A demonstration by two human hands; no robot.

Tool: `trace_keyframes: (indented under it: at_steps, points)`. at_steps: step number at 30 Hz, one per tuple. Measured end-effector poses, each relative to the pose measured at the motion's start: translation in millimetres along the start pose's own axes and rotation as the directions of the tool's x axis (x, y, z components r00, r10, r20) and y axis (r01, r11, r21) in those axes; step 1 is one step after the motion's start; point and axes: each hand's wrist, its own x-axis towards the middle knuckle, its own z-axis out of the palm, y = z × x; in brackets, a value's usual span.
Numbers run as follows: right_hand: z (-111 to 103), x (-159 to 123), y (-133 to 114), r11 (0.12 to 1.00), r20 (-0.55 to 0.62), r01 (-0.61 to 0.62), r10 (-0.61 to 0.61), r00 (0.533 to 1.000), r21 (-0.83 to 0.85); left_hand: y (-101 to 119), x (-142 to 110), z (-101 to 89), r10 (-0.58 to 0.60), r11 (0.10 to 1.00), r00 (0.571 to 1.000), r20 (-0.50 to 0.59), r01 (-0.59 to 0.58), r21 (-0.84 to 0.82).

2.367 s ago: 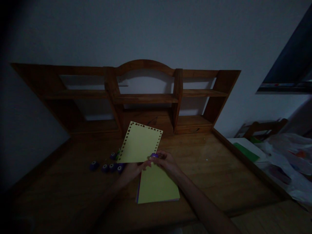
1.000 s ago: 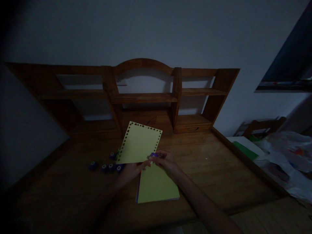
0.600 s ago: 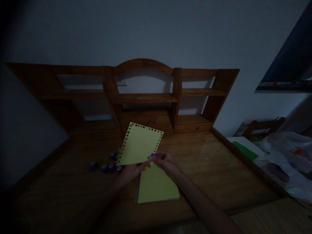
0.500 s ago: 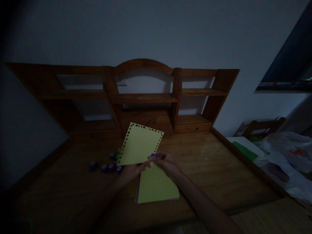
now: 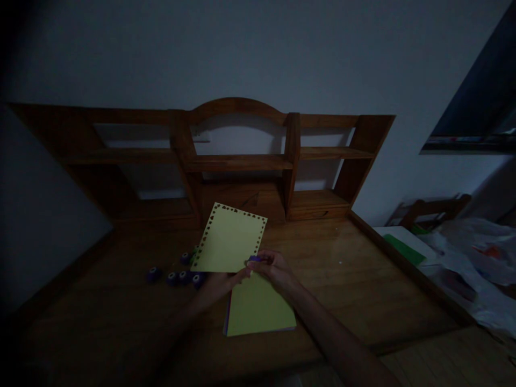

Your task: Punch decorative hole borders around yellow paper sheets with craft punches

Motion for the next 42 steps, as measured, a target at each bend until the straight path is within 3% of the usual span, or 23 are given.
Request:
trace_keyframes:
  at_steps: [4, 9, 12, 20, 27, 34, 42]
  points:
    - [-1.1, -0.1, -1.6, 0.998, 0.030, 0.042, -0.040, 0.999, -0.055, 2.8, -3.8, 0.9, -0.070, 0.997, 0.994, 0.082, 0.068, 0.026]
    - [1.7, -1.2, -5.1, 0.995, 0.009, 0.056, -0.056, 0.998, -0.082, 7.0, -2.4, 2.6, -0.084, 0.986, 0.994, 0.070, 0.093, -0.138]
    - [3.0, 0.3, -6.1, 0.994, -0.030, 0.071, -0.074, 0.997, -0.080, 6.8, 1.0, 3.1, -0.065, 0.987, 0.996, 0.067, 0.074, -0.140]
    - [1.9, 1.6, -5.9, 0.983, -0.039, 0.090, -0.097, 0.994, -0.162, 8.6, 1.2, 0.8, -0.063, 0.998, 0.996, -0.060, 0.062, -0.023]
    - [0.6, 1.4, -7.6, 0.994, -0.041, 0.071, -0.075, 0.996, -0.088, 4.8, 3.2, 2.3, -0.112, 0.983, 0.988, -0.106, 0.094, -0.157]
    - [-4.9, 6.9, -7.7, 0.992, -0.129, 0.116, -0.121, 0.984, -0.048, 8.1, 4.0, 0.2, -0.113, 0.985, 0.988, -0.108, 0.097, -0.145]
    - [-5.3, 9.1, -10.1, 0.998, -0.065, 0.053, -0.051, 0.997, 0.042, 6.4, 2.6, 0.7, -0.153, 0.982, 0.980, -0.128, 0.135, -0.135]
